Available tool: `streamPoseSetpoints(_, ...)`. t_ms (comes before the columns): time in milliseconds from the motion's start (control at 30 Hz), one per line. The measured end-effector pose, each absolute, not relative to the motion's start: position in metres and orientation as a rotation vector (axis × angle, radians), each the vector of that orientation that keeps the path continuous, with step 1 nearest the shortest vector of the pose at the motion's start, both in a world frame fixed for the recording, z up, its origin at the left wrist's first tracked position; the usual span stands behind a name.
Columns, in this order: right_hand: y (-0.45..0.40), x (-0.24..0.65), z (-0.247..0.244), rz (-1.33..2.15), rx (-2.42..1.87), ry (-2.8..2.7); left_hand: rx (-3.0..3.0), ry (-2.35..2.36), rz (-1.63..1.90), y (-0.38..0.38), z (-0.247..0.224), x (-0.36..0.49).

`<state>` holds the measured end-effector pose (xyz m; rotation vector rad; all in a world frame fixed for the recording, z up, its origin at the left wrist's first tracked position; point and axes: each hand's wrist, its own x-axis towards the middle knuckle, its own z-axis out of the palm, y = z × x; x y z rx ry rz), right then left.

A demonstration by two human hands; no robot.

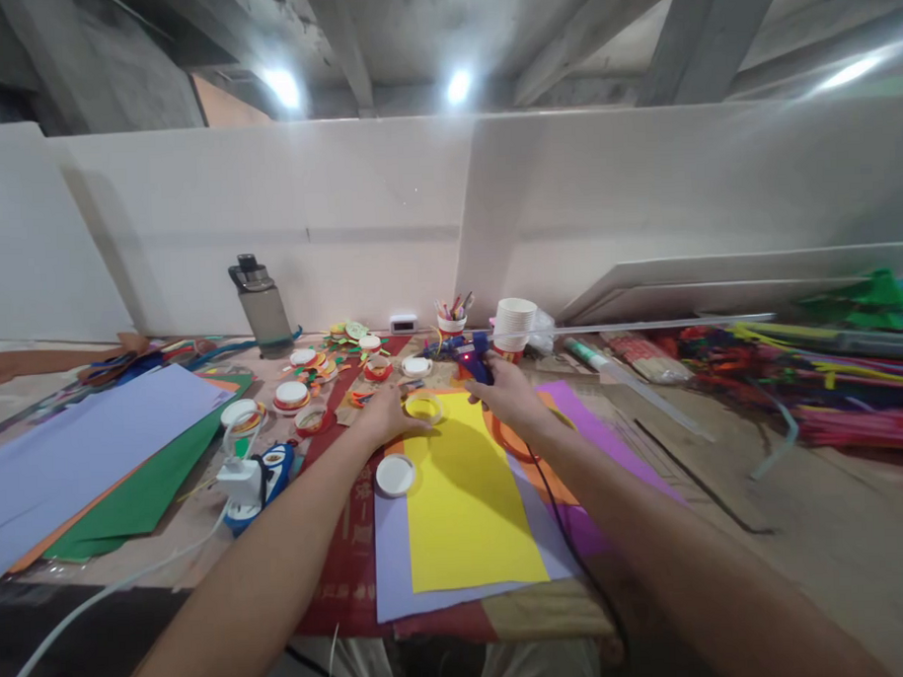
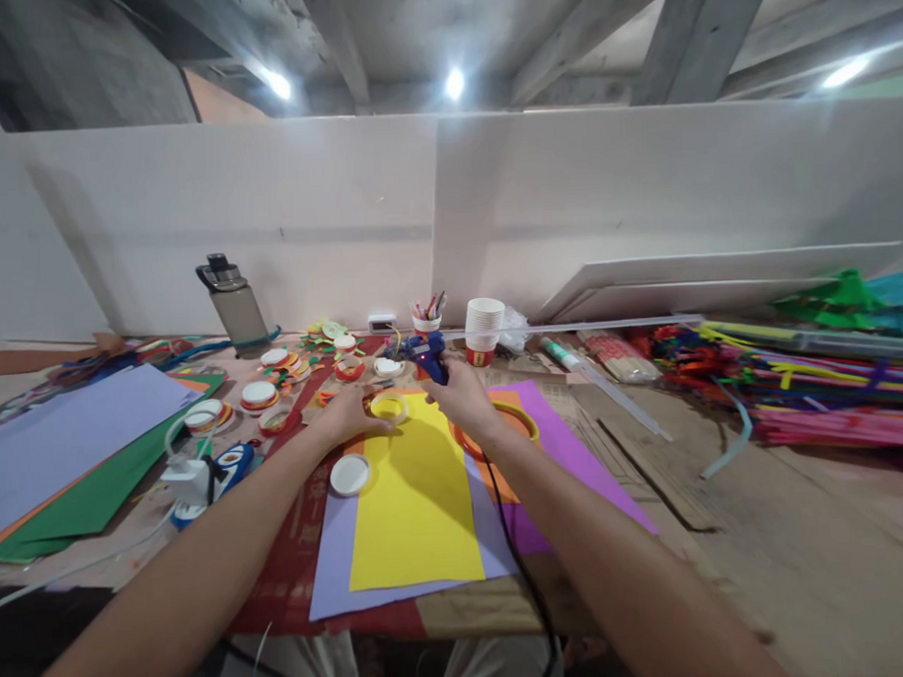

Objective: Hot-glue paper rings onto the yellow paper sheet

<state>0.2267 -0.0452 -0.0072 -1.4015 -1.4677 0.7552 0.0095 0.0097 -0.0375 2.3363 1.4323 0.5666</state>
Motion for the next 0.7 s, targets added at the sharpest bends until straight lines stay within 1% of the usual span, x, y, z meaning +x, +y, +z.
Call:
streamPoseSetpoints(133, -0.047, 0.232, -0.023, 0.717, -1.419, -1.436, 2.327, 1.388, 0.583, 0.015, -0.039, 0.004)
streamPoseSetpoints(267, -0.05, 0.234, -0.032, 0.812, -1.426, -1.395, 2.349, 1.385, 0.467, 0.014, -0.039, 0.004)
streamPoseSetpoints(400, -0.052, 0.232, -0.03, 0.877, -1.413, -1.367, 2.393, 1.41, 0.432, 0.008, -0.039, 0.008)
streamPoseSetpoints(533, -0.057, 0.233, -0.026, 0.775, -1.409, -1.454, 2.379, 1.511, 0.407, 0.006, -0.039, 0.01)
streamPoseSetpoints(700, -0.06, 0.236, -0.025, 0.575, -1.413, -1.623, 2.34, 1.464, 0.455, 0.006, -0.034, 0.007)
